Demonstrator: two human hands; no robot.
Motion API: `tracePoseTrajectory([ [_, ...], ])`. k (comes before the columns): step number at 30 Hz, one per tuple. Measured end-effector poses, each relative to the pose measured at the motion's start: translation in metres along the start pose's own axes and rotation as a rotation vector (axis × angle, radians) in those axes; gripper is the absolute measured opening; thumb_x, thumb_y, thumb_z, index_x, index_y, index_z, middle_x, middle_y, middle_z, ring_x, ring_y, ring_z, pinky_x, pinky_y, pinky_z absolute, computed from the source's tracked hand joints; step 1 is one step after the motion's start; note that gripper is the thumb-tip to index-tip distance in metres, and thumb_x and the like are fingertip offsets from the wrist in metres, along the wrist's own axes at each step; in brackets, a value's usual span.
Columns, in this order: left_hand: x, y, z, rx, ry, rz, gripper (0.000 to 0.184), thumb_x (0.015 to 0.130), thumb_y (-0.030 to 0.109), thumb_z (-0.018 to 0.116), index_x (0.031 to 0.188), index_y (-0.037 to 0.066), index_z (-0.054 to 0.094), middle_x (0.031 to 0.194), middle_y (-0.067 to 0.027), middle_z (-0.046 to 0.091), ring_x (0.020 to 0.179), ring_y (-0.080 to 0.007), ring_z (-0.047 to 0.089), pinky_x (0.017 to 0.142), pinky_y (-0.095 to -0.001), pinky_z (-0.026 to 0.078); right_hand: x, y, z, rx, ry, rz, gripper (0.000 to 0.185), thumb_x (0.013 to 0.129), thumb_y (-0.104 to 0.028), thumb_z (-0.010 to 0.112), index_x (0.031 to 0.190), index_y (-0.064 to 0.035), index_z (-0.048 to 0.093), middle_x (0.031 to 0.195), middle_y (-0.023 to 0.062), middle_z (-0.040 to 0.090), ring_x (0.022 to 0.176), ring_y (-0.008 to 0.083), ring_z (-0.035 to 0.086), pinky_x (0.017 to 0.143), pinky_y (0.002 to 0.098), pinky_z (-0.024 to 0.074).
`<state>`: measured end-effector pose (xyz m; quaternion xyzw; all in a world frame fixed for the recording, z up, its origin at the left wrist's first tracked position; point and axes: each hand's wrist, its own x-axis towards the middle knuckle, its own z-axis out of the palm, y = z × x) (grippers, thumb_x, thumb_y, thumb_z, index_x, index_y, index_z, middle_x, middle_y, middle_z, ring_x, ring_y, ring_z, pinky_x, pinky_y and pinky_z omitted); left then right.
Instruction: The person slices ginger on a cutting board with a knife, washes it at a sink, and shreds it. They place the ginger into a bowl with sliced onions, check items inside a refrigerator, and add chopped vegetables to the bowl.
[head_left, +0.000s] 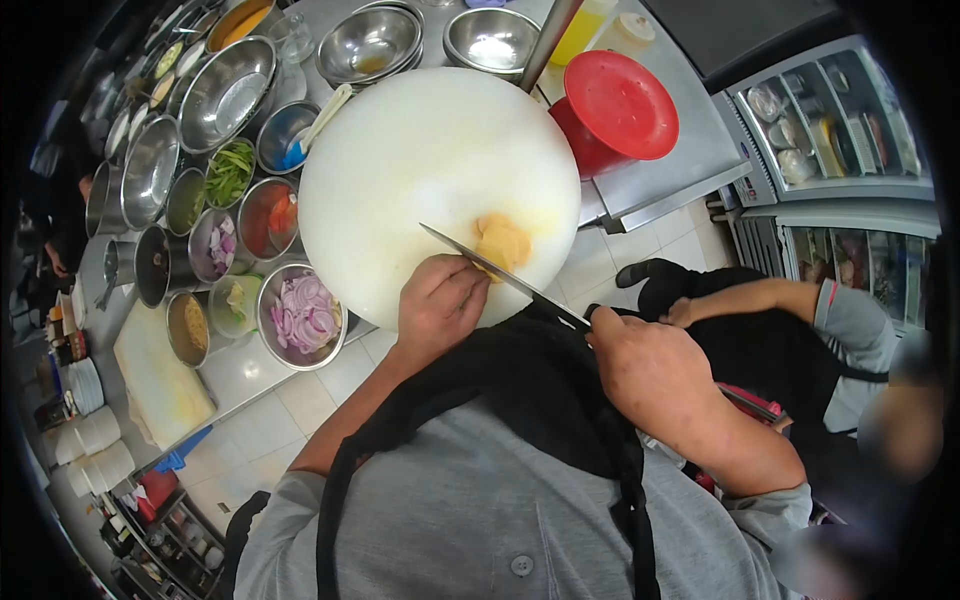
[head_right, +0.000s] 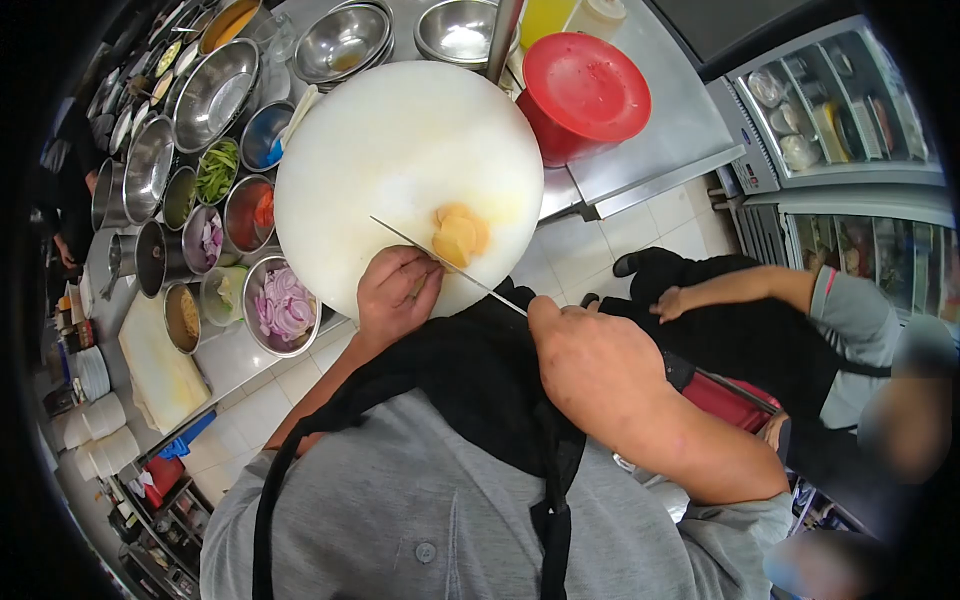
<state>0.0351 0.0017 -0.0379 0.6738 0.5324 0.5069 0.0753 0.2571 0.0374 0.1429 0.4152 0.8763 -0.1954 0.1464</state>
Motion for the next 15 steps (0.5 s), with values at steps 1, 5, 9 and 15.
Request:
tracePoseTrajectory([
  [1, 0.000, 0.000, 0.000, 0.000, 0.003, -0.001, 0.021, 0.069, -0.007, 0.079, 0.085, 0.002, 0.070, 0.088, -0.0102, 0.065, 0.079, -0.0266, 0.065, 0.068, -0.0337, 0.054, 0.002, 0.000, 0.001, -0.003, 0.000, -0.001, 0.009, 0.085, -0.006, 0.054, 0.092, -0.0007, 0.050, 0.073, 0.0177, 0.066, 0.066, 0.0344, 0.068, 0.058, 0.0432, 0.0546],
  [5, 0.000, 0.000, 0.000, -0.023, 0.004, -0.004, 0.021, 0.069, -0.007, 0.079, 0.086, 0.003, 0.070, 0.087, -0.0096, 0.064, 0.079, -0.0265, 0.065, 0.068, -0.0336, 0.054, 0.019, -0.003, 0.015, 0.015, -0.034, 0.003, 0.010, 0.086, -0.008, 0.053, 0.093, -0.0004, 0.051, 0.075, 0.0188, 0.067, 0.067, 0.0355, 0.068, 0.059, 0.0437, 0.0547],
  [9, -0.002, 0.000, -0.001, -0.029, -0.007, 0.001, 0.023, 0.067, -0.007, 0.080, 0.085, 0.003, 0.070, 0.087, -0.0091, 0.064, 0.079, -0.0262, 0.065, 0.067, -0.0333, 0.054, 0.046, -0.006, 0.047, 0.018, 0.036, 0.012, 0.017, 0.098, -0.020, 0.052, 0.095, -0.0027, 0.051, 0.071, 0.0154, 0.064, 0.065, 0.0349, 0.066, 0.057, 0.0451, 0.0518],
  [15, -0.008, -0.003, 0.000, -0.010, 0.000, -0.025, 0.022, 0.067, -0.003, 0.078, 0.085, 0.004, 0.068, 0.085, -0.0083, 0.063, 0.076, -0.0276, 0.064, 0.064, -0.0365, 0.053, 0.042, -0.025, 0.041, -0.104, -0.016, 0.031, 0.010, 0.089, -0.011, 0.052, 0.093, -0.0026, 0.053, 0.076, 0.0139, 0.065, 0.067, 0.0277, 0.071, 0.054, 0.0370, 0.0559],
])
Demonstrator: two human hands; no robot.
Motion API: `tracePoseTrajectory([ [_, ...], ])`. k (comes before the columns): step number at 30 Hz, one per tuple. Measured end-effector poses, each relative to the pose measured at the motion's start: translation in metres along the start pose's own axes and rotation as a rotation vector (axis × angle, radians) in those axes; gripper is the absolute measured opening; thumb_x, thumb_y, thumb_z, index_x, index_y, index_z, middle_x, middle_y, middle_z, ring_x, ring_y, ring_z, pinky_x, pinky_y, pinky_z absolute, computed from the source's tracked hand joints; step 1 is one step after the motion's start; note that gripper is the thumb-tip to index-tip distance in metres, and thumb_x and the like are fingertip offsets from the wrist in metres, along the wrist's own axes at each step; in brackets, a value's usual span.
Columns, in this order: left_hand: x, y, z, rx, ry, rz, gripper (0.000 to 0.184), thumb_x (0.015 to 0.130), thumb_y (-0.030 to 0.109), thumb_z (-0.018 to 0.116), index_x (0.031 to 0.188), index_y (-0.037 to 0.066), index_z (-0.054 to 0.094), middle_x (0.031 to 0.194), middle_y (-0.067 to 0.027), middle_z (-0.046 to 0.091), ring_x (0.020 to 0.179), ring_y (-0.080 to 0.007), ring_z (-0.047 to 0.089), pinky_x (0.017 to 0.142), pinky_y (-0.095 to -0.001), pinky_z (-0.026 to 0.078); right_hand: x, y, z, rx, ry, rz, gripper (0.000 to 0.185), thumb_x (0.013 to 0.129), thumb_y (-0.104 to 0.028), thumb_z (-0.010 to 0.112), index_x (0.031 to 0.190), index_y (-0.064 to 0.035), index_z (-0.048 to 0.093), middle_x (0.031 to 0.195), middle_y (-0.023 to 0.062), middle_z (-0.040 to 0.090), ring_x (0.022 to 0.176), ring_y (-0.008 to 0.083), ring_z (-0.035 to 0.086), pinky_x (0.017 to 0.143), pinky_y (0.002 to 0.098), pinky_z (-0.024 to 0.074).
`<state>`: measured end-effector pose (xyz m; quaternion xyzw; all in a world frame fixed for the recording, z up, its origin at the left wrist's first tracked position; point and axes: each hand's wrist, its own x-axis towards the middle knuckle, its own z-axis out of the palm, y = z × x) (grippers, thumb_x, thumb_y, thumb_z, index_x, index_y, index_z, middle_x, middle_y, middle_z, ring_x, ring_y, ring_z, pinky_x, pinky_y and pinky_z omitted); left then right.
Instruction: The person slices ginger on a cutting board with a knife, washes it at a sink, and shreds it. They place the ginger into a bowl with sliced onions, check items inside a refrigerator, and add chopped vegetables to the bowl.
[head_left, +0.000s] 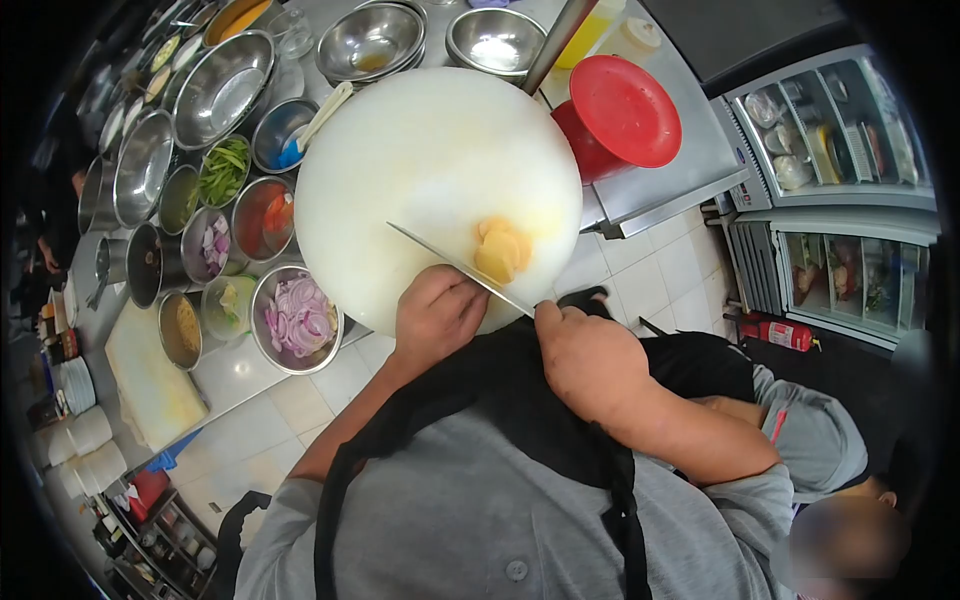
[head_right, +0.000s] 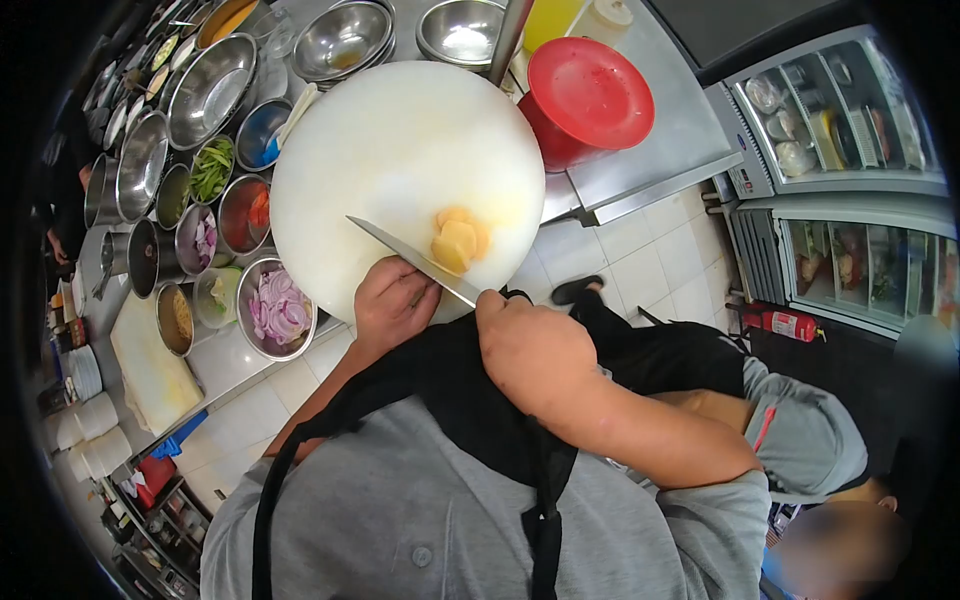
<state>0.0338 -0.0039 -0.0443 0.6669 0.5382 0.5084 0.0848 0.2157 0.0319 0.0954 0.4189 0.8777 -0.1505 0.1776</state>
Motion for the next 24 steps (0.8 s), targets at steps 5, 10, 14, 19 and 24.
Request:
tracePoseTrajectory([
  [5, 0.002, 0.002, -0.002, -0.006, -0.003, -0.021, 0.022, 0.066, -0.002, 0.079, 0.083, 0.004, 0.067, 0.085, -0.0076, 0.063, 0.076, -0.0272, 0.063, 0.063, -0.0363, 0.052, 0.000, 0.000, 0.003, 0.009, 0.001, -0.033, 0.010, 0.089, -0.011, 0.052, 0.093, -0.0025, 0.053, 0.078, 0.0137, 0.066, 0.067, 0.0273, 0.071, 0.055, 0.0367, 0.0565],
  [10, -0.005, -0.001, -0.004, 0.019, -0.041, -0.019, 0.026, 0.063, 0.001, 0.082, 0.083, 0.006, 0.067, 0.092, -0.0082, 0.063, 0.084, -0.0299, 0.063, 0.069, -0.0374, 0.052, 0.000, 0.002, 0.002, 0.028, -0.014, -0.027, 0.010, 0.089, -0.011, 0.052, 0.092, -0.0021, 0.052, 0.079, 0.0145, 0.066, 0.067, 0.0274, 0.071, 0.056, 0.0369, 0.0567],
  [14, 0.027, 0.014, -0.034, 0.058, 0.009, -0.108, 0.020, 0.068, 0.013, 0.080, 0.082, 0.007, 0.066, 0.109, -0.0129, 0.061, 0.109, -0.0383, 0.056, 0.092, -0.0482, 0.044, 0.001, 0.002, -0.003, 0.082, -0.080, 0.020, 0.012, 0.088, -0.009, 0.050, 0.097, -0.0010, 0.050, 0.081, 0.0176, 0.067, 0.072, 0.0331, 0.070, 0.063, 0.0422, 0.0563],
  [19, 0.092, 0.019, -0.058, 0.124, -0.488, 0.126, 0.019, 0.074, 0.025, 0.068, 0.082, 0.007, 0.069, 0.124, -0.0150, 0.059, 0.132, -0.0418, 0.042, 0.109, -0.0568, 0.030, 0.002, 0.002, -0.003, 0.091, -0.101, 0.023, 0.012, 0.089, -0.009, 0.049, 0.098, -0.0008, 0.050, 0.082, 0.0180, 0.067, 0.072, 0.0333, 0.070, 0.063, 0.0424, 0.0565],
  [24, 0.108, 0.012, -0.039, 0.207, -0.777, 0.183, 0.022, 0.075, 0.021, 0.063, 0.088, 0.007, 0.074, 0.128, -0.0135, 0.059, 0.139, -0.0408, 0.037, 0.115, -0.0564, 0.024, 0.000, 0.006, 0.003, 0.051, -0.007, -0.043, 0.012, 0.089, -0.011, 0.052, 0.095, -0.0009, 0.053, 0.078, 0.0149, 0.067, 0.068, 0.0281, 0.071, 0.056, 0.0389, 0.0567],
])
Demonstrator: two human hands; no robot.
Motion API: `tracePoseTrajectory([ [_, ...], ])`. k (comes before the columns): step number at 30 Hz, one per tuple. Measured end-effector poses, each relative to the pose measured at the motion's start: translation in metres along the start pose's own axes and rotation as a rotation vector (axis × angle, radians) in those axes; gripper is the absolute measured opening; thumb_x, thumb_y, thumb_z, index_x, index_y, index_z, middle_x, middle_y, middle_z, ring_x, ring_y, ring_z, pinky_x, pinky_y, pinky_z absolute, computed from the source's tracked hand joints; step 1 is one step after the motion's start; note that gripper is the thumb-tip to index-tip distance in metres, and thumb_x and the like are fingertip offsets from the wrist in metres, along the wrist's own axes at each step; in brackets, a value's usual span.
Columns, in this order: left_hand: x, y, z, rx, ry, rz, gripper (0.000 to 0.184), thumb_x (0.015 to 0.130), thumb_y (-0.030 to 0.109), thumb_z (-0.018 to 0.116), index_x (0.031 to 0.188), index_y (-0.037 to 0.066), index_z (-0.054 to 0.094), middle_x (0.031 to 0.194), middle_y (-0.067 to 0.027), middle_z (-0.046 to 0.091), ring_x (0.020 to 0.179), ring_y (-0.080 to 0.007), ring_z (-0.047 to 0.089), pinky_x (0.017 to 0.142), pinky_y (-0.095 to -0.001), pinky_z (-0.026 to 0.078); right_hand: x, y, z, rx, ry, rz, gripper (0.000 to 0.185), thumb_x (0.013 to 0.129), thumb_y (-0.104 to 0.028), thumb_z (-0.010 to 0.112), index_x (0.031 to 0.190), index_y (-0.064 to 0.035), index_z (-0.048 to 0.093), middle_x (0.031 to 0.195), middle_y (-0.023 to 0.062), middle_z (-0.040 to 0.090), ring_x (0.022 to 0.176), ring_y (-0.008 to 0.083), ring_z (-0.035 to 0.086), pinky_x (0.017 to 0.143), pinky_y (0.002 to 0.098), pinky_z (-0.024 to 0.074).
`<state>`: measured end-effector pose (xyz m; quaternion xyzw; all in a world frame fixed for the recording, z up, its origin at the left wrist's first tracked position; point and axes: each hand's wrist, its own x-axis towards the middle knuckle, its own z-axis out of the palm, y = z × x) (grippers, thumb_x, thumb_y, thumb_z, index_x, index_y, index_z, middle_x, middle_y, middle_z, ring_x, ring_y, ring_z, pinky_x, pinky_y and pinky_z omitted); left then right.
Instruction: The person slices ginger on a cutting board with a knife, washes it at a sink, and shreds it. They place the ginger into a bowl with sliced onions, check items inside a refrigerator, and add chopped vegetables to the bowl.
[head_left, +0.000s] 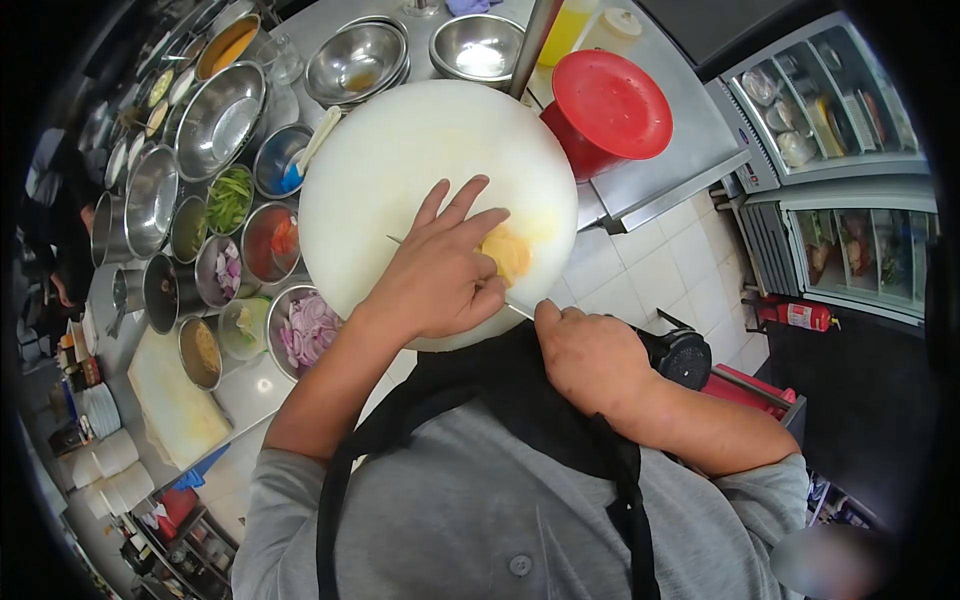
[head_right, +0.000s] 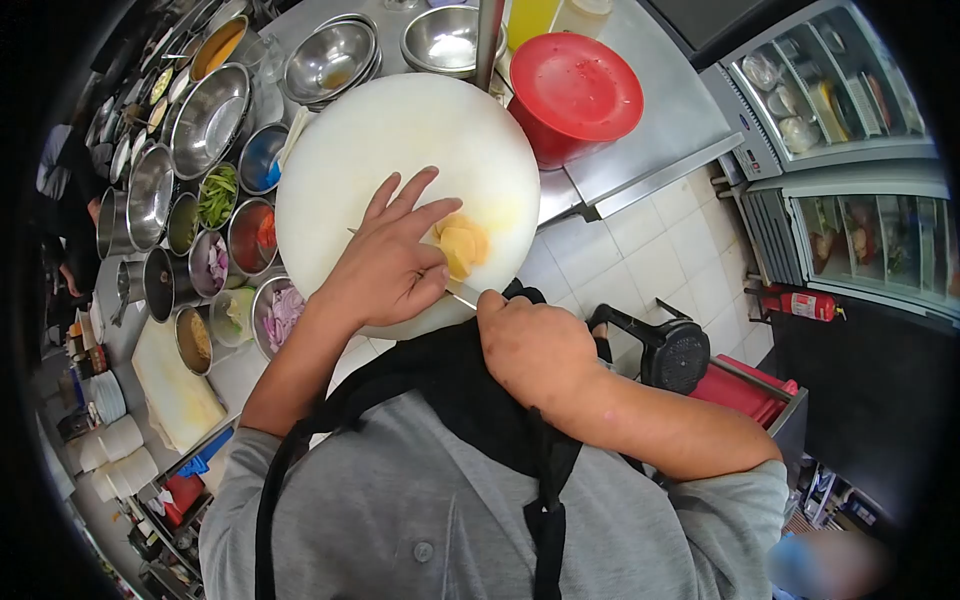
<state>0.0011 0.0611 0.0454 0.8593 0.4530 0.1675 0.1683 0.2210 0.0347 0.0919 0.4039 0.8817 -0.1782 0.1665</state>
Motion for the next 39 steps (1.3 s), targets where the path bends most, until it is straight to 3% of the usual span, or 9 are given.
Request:
tracePoseTrajectory([
  [4, -0.002, -0.001, -0.004, 0.059, 0.157, -0.028, 0.021, 0.075, 0.020, 0.065, 0.089, 0.007, 0.073, 0.127, -0.0128, 0.060, 0.135, -0.0395, 0.042, 0.112, -0.0548, 0.029, 0.001, 0.002, -0.007, 0.041, -0.031, 0.011, 0.012, 0.088, -0.011, 0.052, 0.095, -0.0006, 0.053, 0.079, 0.0156, 0.068, 0.071, 0.0291, 0.071, 0.059, 0.0395, 0.0568],
  [6, -0.014, 0.004, -0.009, -0.036, 0.503, -0.119, 0.021, 0.075, 0.017, 0.069, 0.093, 0.008, 0.074, 0.115, -0.0124, 0.064, 0.121, -0.0345, 0.053, 0.102, -0.0493, 0.041, 0.001, 0.003, -0.008, 0.074, -0.035, 0.012, 0.012, 0.088, -0.010, 0.052, 0.096, -0.0003, 0.053, 0.080, 0.0163, 0.068, 0.073, 0.0300, 0.071, 0.060, 0.0400, 0.0567],
  [10, -0.054, 0.005, 0.009, -0.109, 0.288, -0.193, 0.027, 0.073, 0.009, 0.072, 0.100, 0.010, 0.072, 0.109, -0.0073, 0.065, 0.106, -0.0295, 0.060, 0.090, -0.0433, 0.048, 0.002, 0.007, -0.008, 0.075, -0.019, -0.015, 0.012, 0.088, -0.010, 0.052, 0.096, -0.0002, 0.053, 0.078, 0.0160, 0.068, 0.071, 0.0303, 0.071, 0.060, 0.0402, 0.0565],
  [12, -0.059, 0.009, 0.024, -0.137, 0.128, -0.105, 0.029, 0.073, 0.002, 0.073, 0.101, 0.009, 0.073, 0.104, -0.0067, 0.065, 0.098, -0.0286, 0.064, 0.085, -0.0393, 0.052, 0.002, 0.009, -0.009, 0.080, -0.051, 0.005, 0.012, 0.089, -0.009, 0.050, 0.098, -0.0016, 0.048, 0.078, 0.0173, 0.067, 0.071, 0.0341, 0.069, 0.061, 0.0439, 0.0549],
  [19, -0.054, 0.011, 0.052, -0.084, 0.240, -0.104, 0.025, 0.078, 0.008, 0.075, 0.103, 0.006, 0.073, 0.098, -0.0083, 0.068, 0.092, -0.0266, 0.066, 0.081, -0.0371, 0.054, 0.004, 0.013, -0.008, 0.102, -0.032, -0.003, 0.013, 0.089, -0.008, 0.049, 0.099, -0.0003, 0.048, 0.077, 0.0189, 0.066, 0.070, 0.0362, 0.068, 0.061, 0.0459, 0.0542],
  [25, -0.061, 0.026, 0.053, -0.270, 0.325, -0.594, 0.017, 0.087, 0.013, 0.071, 0.100, 0.003, 0.069, 0.081, -0.0122, 0.068, 0.069, -0.0261, 0.067, 0.067, -0.0381, 0.055, 0.005, 0.015, -0.009, 0.138, -0.034, -0.001, 0.013, 0.088, -0.007, 0.050, 0.098, 0.0016, 0.048, 0.078, 0.0203, 0.067, 0.072, 0.0380, 0.068, 0.063, 0.0474, 0.0535],
  [28, -0.060, 0.033, 0.067, -0.342, 0.418, -0.722, 0.015, 0.087, 0.008, 0.072, 0.099, -0.001, 0.069, 0.084, -0.0141, 0.070, 0.067, -0.0167, 0.067, 0.066, -0.0287, 0.055, 0.005, 0.015, -0.010, 0.143, -0.044, 0.017, 0.013, 0.088, -0.007, 0.050, 0.097, 0.0017, 0.048, 0.078, 0.0210, 0.067, 0.072, 0.0388, 0.067, 0.064, 0.0480, 0.0531],
  [30, -0.057, 0.035, 0.084, -0.792, 0.530, -0.799, 0.015, 0.086, 0.005, 0.072, 0.100, -0.001, 0.068, 0.083, -0.0136, 0.069, 0.069, -0.0154, 0.067, 0.067, -0.0262, 0.055, 0.005, 0.017, -0.011, 0.156, -0.034, 0.015, 0.012, 0.088, -0.007, 0.049, 0.096, 0.0018, 0.048, 0.076, 0.0211, 0.066, 0.071, 0.0394, 0.067, 0.064, 0.0489, 0.0526],
  [39, -0.055, 0.028, 0.092, -0.223, 0.584, -0.412, 0.023, 0.078, 0.000, 0.078, 0.100, 0.004, 0.070, 0.099, -0.0087, 0.065, 0.080, -0.0199, 0.068, 0.069, -0.0301, 0.057, 0.002, 0.014, -0.016, 0.108, -0.059, -0.023, 0.014, 0.089, -0.008, 0.050, 0.098, 0.0019, 0.053, 0.080, 0.0205, 0.069, 0.074, 0.0366, 0.071, 0.064, 0.0452, 0.0565],
])
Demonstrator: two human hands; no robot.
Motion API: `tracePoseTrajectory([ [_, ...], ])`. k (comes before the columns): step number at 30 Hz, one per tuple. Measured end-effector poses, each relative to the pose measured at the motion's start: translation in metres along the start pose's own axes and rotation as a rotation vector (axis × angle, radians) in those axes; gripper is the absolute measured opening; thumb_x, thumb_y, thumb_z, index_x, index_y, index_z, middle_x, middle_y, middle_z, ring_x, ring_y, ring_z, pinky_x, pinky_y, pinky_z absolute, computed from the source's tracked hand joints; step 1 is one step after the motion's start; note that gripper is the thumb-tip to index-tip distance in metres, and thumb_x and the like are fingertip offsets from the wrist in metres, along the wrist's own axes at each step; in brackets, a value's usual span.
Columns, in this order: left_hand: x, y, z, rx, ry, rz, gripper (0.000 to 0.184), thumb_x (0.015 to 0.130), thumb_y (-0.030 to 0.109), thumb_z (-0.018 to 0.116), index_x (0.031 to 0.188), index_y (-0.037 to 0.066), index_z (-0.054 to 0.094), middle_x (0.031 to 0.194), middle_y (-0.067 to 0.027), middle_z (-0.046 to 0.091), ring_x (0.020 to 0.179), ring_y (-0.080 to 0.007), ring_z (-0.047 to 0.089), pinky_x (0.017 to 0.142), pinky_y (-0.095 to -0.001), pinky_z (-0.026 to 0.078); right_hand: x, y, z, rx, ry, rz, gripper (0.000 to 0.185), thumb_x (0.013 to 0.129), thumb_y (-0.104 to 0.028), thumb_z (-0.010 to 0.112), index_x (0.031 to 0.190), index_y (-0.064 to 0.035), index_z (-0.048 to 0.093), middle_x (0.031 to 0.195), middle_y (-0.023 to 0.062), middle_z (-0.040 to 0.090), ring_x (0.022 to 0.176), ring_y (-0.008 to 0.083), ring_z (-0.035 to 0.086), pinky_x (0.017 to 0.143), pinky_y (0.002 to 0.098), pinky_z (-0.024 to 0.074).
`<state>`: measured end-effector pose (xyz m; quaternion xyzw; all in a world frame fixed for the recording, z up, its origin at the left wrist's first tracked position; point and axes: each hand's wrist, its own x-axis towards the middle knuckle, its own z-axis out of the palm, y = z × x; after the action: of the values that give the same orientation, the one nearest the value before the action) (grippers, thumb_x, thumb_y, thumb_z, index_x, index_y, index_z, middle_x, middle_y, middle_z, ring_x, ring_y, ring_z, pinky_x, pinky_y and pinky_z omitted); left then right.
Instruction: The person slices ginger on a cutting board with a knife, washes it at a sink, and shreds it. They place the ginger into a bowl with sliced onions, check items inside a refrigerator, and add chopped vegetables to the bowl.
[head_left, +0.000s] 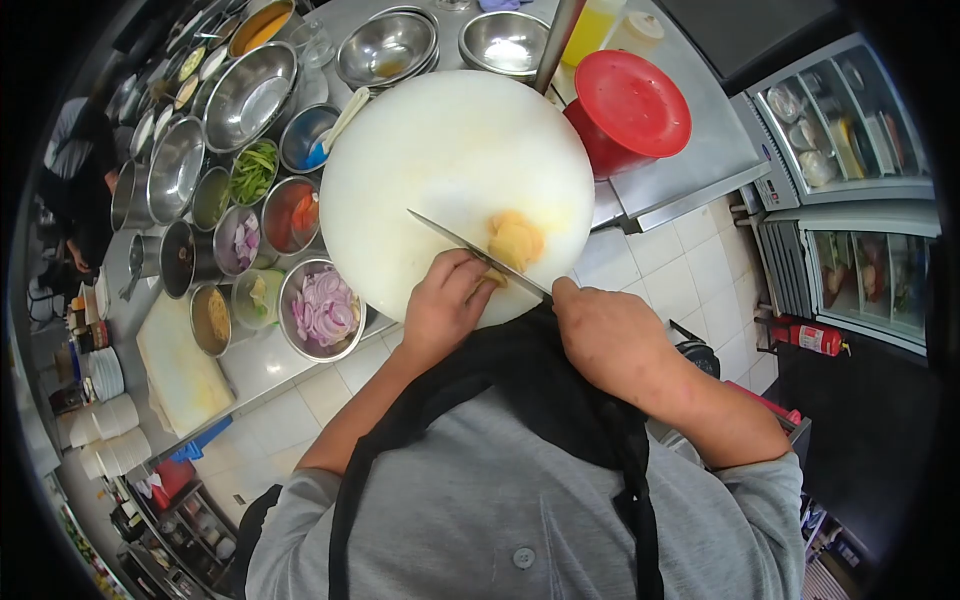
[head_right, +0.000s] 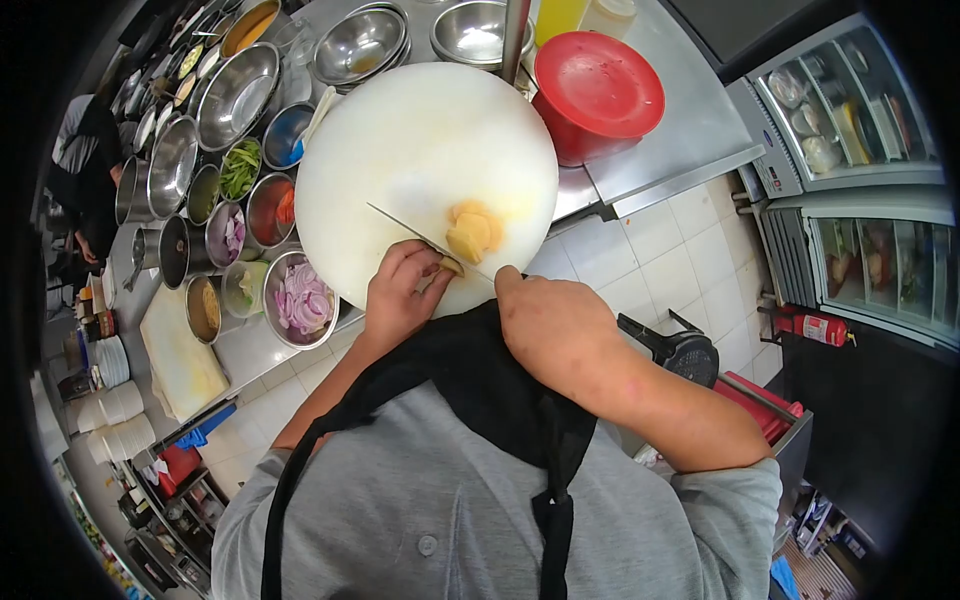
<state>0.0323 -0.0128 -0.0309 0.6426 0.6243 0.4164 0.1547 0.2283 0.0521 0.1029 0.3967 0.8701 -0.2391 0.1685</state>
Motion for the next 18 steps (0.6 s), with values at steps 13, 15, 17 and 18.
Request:
tracePoseTrajectory([
  [13, 0.000, -0.004, 0.000, -0.033, 0.015, 0.088, 0.020, 0.079, -0.004, 0.075, 0.096, 0.006, 0.071, 0.096, -0.0083, 0.064, 0.081, -0.0238, 0.066, 0.067, -0.0319, 0.053, -0.016, 0.005, -0.016, 0.017, -0.006, 0.043, 0.014, 0.088, -0.008, 0.051, 0.098, 0.0016, 0.052, 0.080, 0.0210, 0.068, 0.074, 0.0375, 0.069, 0.065, 0.0468, 0.0545],
  [15, -0.001, -0.004, -0.001, -0.053, 0.003, 0.087, 0.016, 0.082, 0.000, 0.073, 0.097, 0.004, 0.069, 0.098, -0.0100, 0.064, 0.081, -0.0273, 0.066, 0.067, -0.0352, 0.055, -0.029, 0.007, -0.022, -0.004, 0.013, -0.003, 0.014, 0.087, -0.008, 0.052, 0.098, 0.0015, 0.052, 0.078, 0.0201, 0.067, 0.072, 0.0371, 0.068, 0.065, 0.0470, 0.0541],
  [17, 0.000, -0.006, 0.000, -0.051, 0.002, 0.100, 0.015, 0.082, 0.000, 0.073, 0.096, 0.004, 0.069, 0.098, -0.0100, 0.064, 0.081, -0.0273, 0.066, 0.067, -0.0352, 0.055, -0.039, 0.006, -0.029, -0.024, -0.007, 0.004, 0.014, 0.087, -0.008, 0.052, 0.097, 0.0014, 0.052, 0.077, 0.0199, 0.066, 0.072, 0.0370, 0.068, 0.064, 0.0471, 0.0540],
  [18, 0.000, -0.007, 0.000, -0.045, 0.001, 0.112, 0.015, 0.082, 0.000, 0.073, 0.096, 0.005, 0.070, 0.098, -0.0099, 0.064, 0.081, -0.0273, 0.066, 0.068, -0.0352, 0.055, -0.041, 0.005, -0.031, -0.040, -0.027, 0.008, 0.014, 0.087, -0.008, 0.052, 0.097, 0.0013, 0.052, 0.076, 0.0196, 0.066, 0.072, 0.0369, 0.068, 0.064, 0.0471, 0.0540],
])
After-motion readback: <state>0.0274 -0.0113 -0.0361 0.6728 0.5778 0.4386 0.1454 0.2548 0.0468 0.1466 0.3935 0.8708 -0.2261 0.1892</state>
